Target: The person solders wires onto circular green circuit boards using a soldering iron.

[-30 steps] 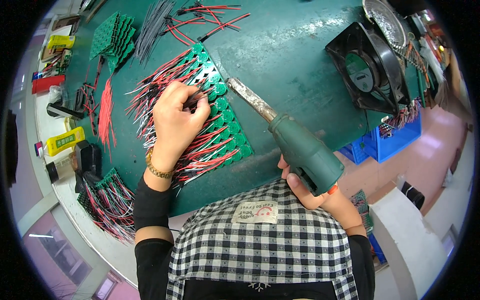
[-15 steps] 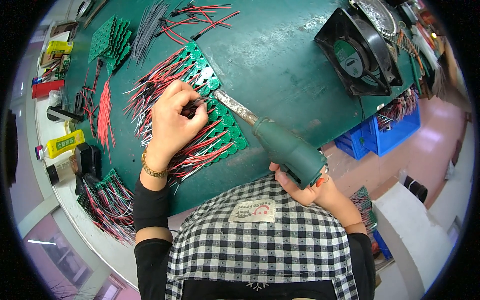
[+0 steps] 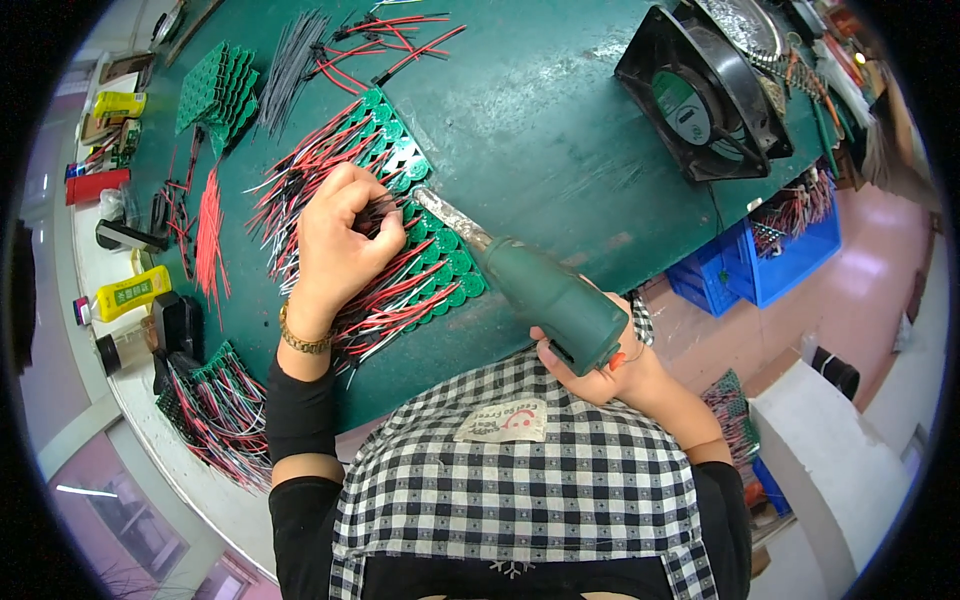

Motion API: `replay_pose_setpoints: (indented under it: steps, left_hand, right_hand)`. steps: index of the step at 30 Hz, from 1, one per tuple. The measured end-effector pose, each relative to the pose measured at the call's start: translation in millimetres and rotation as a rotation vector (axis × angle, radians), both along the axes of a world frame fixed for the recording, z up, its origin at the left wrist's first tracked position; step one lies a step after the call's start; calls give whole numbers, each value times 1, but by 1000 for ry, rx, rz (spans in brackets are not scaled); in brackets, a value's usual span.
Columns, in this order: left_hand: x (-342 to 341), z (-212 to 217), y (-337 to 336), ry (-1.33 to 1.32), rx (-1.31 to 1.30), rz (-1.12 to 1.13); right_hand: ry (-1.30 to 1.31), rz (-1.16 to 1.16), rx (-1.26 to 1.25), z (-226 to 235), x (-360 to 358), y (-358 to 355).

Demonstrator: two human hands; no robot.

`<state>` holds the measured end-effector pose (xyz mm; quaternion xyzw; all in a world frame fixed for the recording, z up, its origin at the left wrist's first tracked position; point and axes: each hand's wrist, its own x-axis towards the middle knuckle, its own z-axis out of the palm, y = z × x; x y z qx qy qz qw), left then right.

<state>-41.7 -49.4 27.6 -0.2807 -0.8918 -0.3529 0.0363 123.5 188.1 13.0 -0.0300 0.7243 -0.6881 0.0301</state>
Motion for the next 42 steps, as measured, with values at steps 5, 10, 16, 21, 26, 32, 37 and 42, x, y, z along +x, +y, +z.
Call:
replay_pose_setpoints:
  steps: [5, 10, 16, 21, 26, 32, 37, 42]
  left_hand:
    - [-1, -1, -1, 9, -29, 12]
    - [-2, -4, -2, 44, -21, 13]
    - [-4, -5, -2, 30, -33, 15]
    - [-2, -4, -4, 27, -33, 20]
    - [-4, -3, -2, 15, -57, 26]
    - [-4, 0, -14, 112, -7, -74]
    - [15, 26, -20, 135, 40, -7]
    - [38, 15, -5, -114, 37, 155]
  right_hand:
    - [35, 44, 42, 1, -8, -1]
    - [-90, 38, 22, 8, -8, -3]
    - [-178, 1, -56, 1, 3, 3]
    - [-210, -65, -360, -3, 19, 3]
    - [9, -149, -529, -11, 26, 15]
    - [-50, 30, -453, -20, 26, 17]
    - [-170, 11, -388, -20, 22, 14]
    - [-106, 96, -320, -21, 19, 11]
